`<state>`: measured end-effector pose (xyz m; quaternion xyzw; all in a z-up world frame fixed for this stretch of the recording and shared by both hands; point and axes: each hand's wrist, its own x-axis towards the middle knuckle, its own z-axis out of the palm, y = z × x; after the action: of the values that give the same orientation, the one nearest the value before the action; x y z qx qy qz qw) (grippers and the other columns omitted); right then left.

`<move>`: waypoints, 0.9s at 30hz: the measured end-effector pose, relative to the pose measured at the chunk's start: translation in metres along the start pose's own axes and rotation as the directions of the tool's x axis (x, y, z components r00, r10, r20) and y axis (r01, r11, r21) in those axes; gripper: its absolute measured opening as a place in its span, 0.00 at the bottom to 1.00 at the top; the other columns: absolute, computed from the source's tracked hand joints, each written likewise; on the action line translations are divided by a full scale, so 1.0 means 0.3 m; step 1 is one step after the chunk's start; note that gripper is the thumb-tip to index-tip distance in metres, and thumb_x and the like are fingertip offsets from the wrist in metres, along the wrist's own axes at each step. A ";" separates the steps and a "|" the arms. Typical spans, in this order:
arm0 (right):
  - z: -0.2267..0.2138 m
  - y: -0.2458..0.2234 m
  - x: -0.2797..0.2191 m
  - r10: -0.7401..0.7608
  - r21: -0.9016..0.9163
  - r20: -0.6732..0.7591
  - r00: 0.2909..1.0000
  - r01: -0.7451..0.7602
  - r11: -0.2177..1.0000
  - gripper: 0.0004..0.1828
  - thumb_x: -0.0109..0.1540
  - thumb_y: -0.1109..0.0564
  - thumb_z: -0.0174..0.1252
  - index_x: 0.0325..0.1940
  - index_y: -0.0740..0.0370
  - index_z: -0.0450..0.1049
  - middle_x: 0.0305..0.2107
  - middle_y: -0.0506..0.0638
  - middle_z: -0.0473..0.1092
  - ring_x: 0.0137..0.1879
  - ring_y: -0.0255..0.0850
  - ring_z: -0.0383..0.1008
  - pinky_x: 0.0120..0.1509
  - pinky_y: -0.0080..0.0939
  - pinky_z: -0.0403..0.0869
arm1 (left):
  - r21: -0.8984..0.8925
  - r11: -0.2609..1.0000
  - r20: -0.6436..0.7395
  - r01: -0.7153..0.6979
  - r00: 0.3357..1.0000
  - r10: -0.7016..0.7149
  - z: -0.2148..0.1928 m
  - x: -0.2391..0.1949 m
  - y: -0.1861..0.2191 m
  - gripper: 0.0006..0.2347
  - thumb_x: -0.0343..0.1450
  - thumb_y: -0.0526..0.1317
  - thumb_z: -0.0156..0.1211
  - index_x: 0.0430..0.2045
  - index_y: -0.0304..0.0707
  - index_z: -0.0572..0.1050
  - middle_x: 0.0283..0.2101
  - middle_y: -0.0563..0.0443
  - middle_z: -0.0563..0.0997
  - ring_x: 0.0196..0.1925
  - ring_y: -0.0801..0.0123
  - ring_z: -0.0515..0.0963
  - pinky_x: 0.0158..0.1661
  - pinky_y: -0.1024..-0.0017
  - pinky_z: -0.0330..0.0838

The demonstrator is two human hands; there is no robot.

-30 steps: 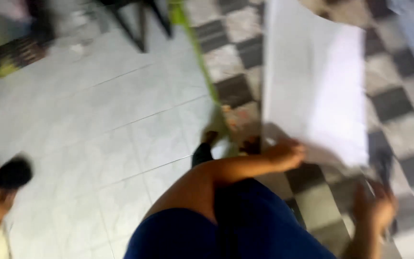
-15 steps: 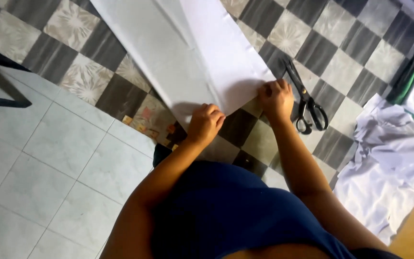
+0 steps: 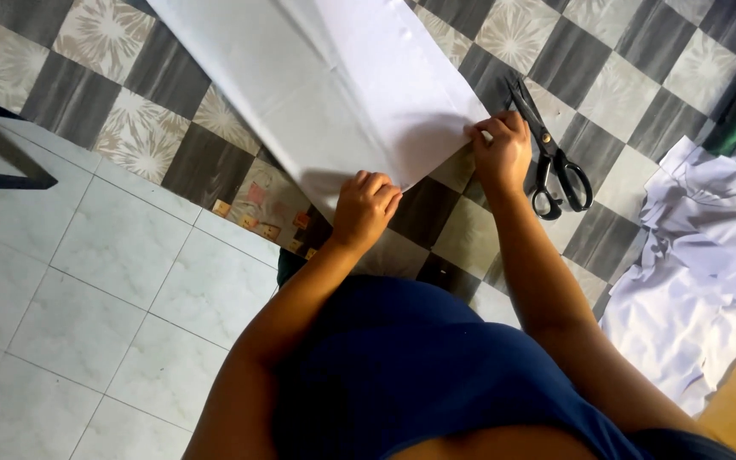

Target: Cutting fabric pieces using scissors on a cutting table

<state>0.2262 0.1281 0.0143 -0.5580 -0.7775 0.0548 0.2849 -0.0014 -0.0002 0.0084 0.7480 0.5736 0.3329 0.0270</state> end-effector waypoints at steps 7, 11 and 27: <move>0.011 0.014 -0.005 0.017 0.022 -0.044 0.999 -0.016 1.000 0.10 0.51 0.56 0.70 0.27 0.58 0.73 0.30 0.49 0.66 0.37 0.49 0.69 0.38 0.44 0.70 | 0.004 1.000 -0.027 -0.025 0.999 0.025 -0.009 0.011 0.009 0.04 0.61 0.37 0.64 0.22 0.47 0.74 0.30 0.59 0.70 0.34 0.65 0.73 0.28 0.69 0.67; 0.029 0.031 -0.005 0.022 0.035 -0.048 0.999 -0.021 0.999 0.13 0.50 0.55 0.70 0.27 0.60 0.72 0.29 0.50 0.66 0.35 0.49 0.69 0.37 0.46 0.70 | 0.011 1.000 -0.030 -0.010 0.999 0.011 0.005 0.005 0.008 0.04 0.61 0.37 0.63 0.21 0.47 0.74 0.29 0.60 0.70 0.33 0.67 0.73 0.28 0.70 0.67; 0.010 0.009 -0.008 0.053 0.036 -0.045 0.998 -0.051 0.998 0.14 0.49 0.57 0.70 0.34 0.57 0.72 0.34 0.51 0.65 0.40 0.51 0.69 0.40 0.48 0.72 | -0.023 0.999 0.007 -0.041 0.999 0.041 0.000 0.006 -0.007 0.07 0.62 0.41 0.64 0.28 0.45 0.75 0.32 0.57 0.72 0.34 0.64 0.73 0.28 0.67 0.68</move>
<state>0.2274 0.1276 0.0100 -0.5741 -0.7549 0.0632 0.3107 -0.0029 0.0020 0.0085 0.7604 0.5542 0.3372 0.0308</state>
